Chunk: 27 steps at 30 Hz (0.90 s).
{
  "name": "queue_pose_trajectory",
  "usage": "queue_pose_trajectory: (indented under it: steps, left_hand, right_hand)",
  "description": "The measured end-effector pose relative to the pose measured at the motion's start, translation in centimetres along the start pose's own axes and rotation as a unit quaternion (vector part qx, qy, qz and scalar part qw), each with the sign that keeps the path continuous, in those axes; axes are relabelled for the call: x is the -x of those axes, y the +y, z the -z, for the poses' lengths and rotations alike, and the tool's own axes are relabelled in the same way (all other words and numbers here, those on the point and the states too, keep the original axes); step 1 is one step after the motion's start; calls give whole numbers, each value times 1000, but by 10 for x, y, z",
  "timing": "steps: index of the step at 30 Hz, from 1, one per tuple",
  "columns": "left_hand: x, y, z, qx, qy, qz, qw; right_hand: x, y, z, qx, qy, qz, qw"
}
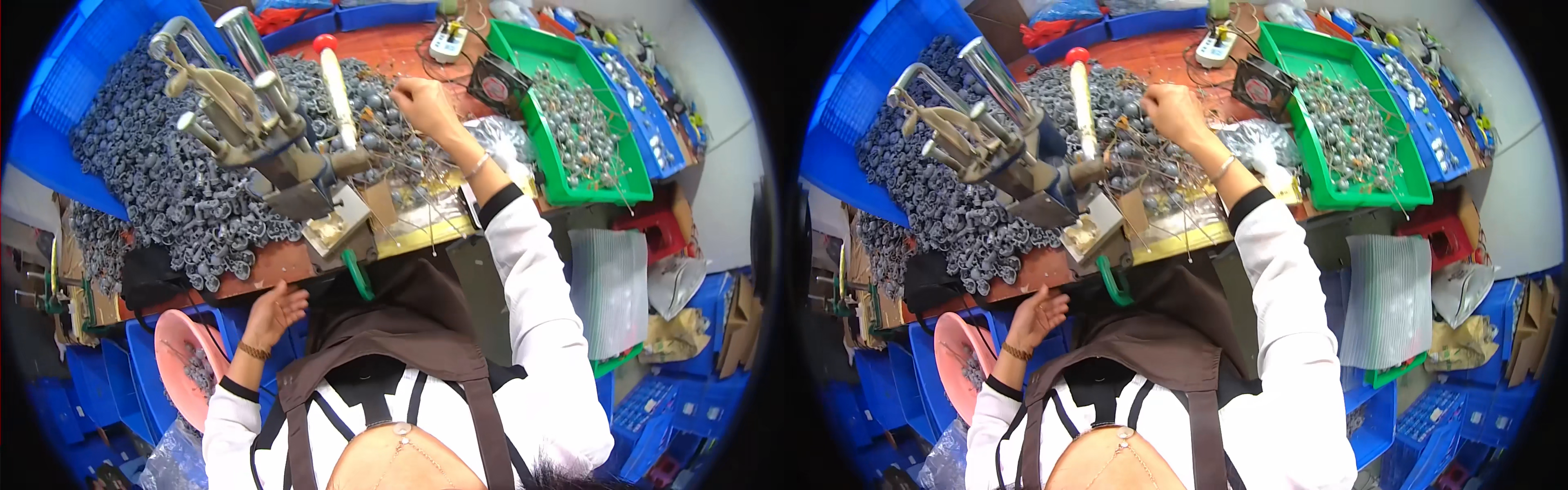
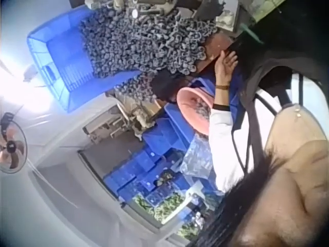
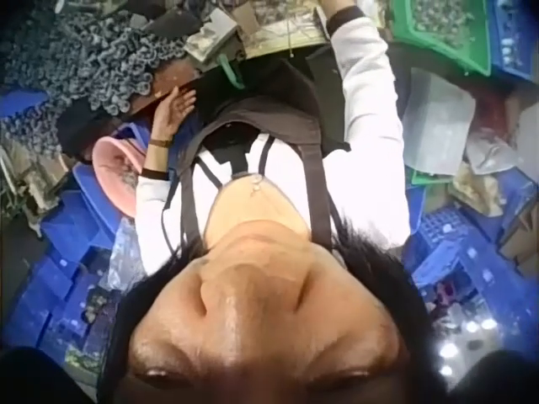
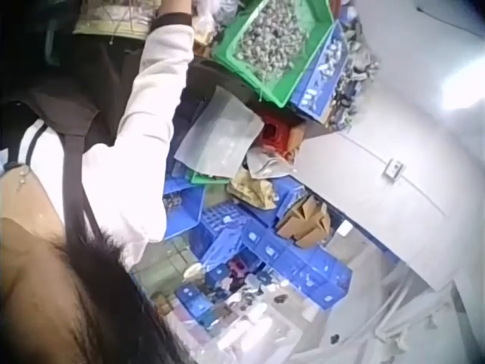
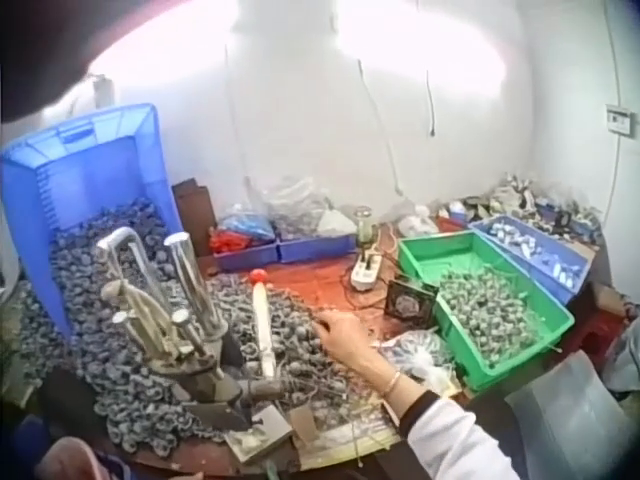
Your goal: Using a manual press tool to assemble small plastic toy components at a factory workbench.
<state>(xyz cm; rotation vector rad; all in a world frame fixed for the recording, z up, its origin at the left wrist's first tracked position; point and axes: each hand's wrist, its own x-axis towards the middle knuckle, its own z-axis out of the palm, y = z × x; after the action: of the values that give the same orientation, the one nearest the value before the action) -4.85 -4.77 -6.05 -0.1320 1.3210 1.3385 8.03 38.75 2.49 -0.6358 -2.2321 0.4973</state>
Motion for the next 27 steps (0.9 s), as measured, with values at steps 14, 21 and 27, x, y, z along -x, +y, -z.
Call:
queue_pose_trajectory:
  steps: [14, 21, 27]
  left_hand:
    - [16, 135, -3, -364, 203, -488, 767]
    - [-12, 219, 57, -446, 429, -564, 547]
    - [-5, 189, 63, -538, 426, -490, 538]
  right_hand:
    - [-101, -9, 13, -236, -8, -114, 965]
    - [-81, -32, 57, 178, -130, 93, 971]
    - [-66, -59, 110, -39, -337, -30, 940]
